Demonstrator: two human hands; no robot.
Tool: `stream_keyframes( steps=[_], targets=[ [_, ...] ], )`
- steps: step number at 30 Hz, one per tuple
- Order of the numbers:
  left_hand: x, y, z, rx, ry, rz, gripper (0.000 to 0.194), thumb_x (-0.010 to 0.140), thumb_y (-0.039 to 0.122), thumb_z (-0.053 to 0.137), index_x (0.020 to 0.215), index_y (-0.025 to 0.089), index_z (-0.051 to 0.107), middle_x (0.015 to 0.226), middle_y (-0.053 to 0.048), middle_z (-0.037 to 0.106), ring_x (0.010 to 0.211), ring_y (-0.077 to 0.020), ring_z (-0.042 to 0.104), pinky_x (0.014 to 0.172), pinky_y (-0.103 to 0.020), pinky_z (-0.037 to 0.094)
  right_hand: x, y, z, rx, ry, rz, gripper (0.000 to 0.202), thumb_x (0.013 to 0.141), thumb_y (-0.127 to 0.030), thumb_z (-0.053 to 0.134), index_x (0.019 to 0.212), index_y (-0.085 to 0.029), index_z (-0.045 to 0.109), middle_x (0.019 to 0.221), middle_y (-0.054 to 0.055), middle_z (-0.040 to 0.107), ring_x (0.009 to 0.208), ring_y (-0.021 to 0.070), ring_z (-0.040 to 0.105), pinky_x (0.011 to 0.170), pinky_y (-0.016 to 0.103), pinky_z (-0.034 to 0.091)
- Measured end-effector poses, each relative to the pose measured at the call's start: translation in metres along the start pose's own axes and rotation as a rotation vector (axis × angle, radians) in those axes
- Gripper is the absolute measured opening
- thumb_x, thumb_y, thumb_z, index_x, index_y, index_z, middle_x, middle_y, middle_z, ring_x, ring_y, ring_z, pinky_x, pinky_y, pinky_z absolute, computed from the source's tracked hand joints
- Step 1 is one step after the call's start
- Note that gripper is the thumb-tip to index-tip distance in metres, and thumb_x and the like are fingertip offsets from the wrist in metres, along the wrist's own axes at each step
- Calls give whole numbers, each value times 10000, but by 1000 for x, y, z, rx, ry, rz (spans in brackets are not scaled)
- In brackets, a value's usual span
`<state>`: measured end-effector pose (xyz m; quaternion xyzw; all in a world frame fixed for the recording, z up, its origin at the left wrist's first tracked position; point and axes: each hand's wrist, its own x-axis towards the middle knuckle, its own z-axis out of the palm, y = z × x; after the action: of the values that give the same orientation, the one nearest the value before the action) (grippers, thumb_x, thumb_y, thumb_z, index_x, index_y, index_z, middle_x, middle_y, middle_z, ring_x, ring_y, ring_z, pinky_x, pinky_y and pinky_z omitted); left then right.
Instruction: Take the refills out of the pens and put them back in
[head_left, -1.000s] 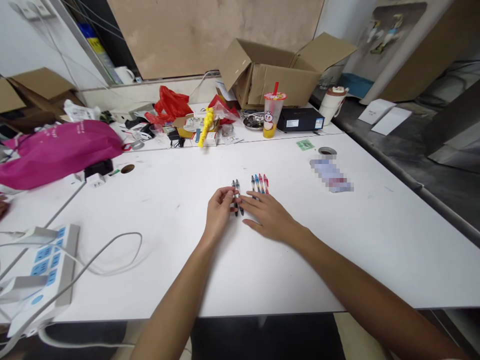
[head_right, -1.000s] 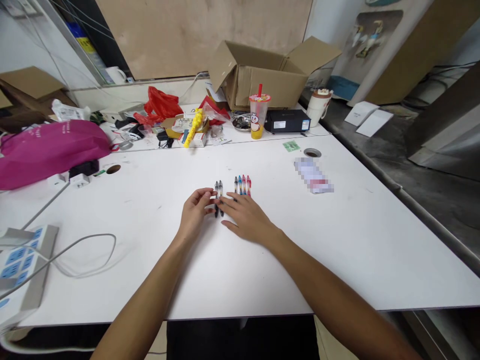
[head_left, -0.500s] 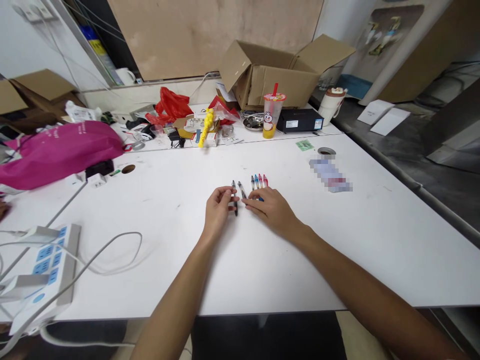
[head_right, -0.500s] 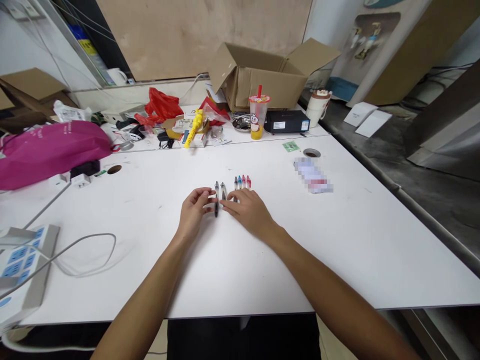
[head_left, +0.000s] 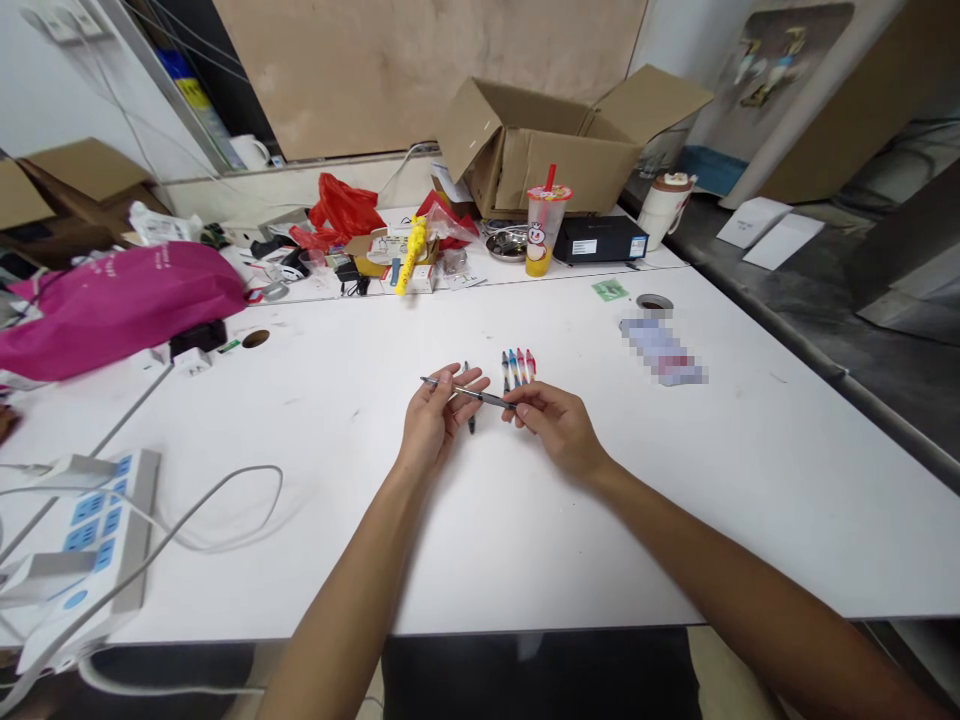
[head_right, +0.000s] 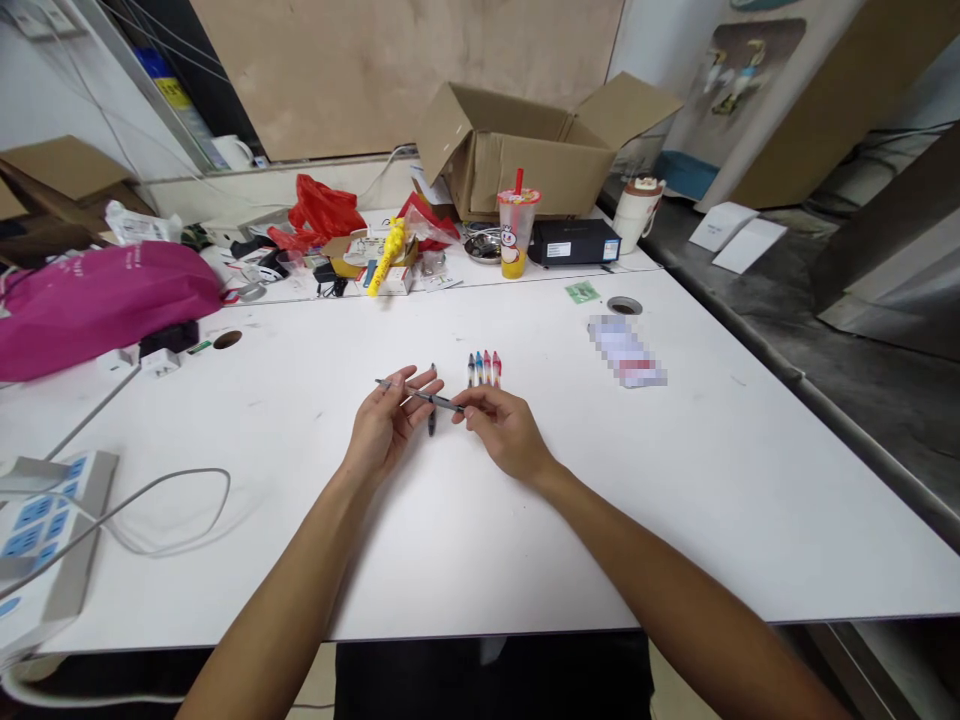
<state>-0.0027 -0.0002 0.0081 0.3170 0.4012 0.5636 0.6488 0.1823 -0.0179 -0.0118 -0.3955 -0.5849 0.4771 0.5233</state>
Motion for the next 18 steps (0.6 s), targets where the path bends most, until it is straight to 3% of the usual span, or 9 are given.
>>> stream_keyframes(
  steps=[4,7,9,13,16,18],
  targets=[
    [-3,0,1,22,-106,22,329,907,395,721,1133,176,626,1264,-146,715,1100,-232,731,880,-313,603,5,3,-3,278,-152,319,328,914,-520,573,1033,-219,621,696,-19,611,502,112,469,461,254,345],
    [-5,-4,2,95,-122,36,354,847,447,775,1025,169,649,1163,-134,752,1070,-232,741,866,-307,604,5,1,-5,240,-373,485,523,962,-666,425,963,-189,641,578,-32,535,441,101,379,435,254,272],
    [-5,-8,3,124,-81,49,372,828,475,784,966,161,641,1090,-126,768,1041,-224,749,849,-296,606,3,-3,-6,93,-409,417,479,977,-642,445,889,-204,616,541,-52,487,451,101,369,461,258,286],
    [-2,-13,5,133,26,56,374,830,481,775,949,160,626,1029,-114,777,988,-211,761,852,-312,612,-2,-9,-6,-268,-287,153,350,992,-522,517,805,-231,565,596,-49,542,513,115,439,522,273,338],
    [-1,-16,5,164,91,67,360,839,463,771,945,148,633,1009,-120,781,892,-188,769,822,-306,614,-3,-8,-4,-268,-245,144,348,1013,-503,467,838,-230,593,732,-8,665,550,125,506,558,292,414],
    [0,-17,5,182,116,62,356,842,455,772,938,141,636,1006,-128,784,838,-175,769,791,-295,615,-1,-4,-2,-190,-193,145,257,983,-480,534,949,-235,607,883,23,713,622,138,573,600,308,473]
  ],
)
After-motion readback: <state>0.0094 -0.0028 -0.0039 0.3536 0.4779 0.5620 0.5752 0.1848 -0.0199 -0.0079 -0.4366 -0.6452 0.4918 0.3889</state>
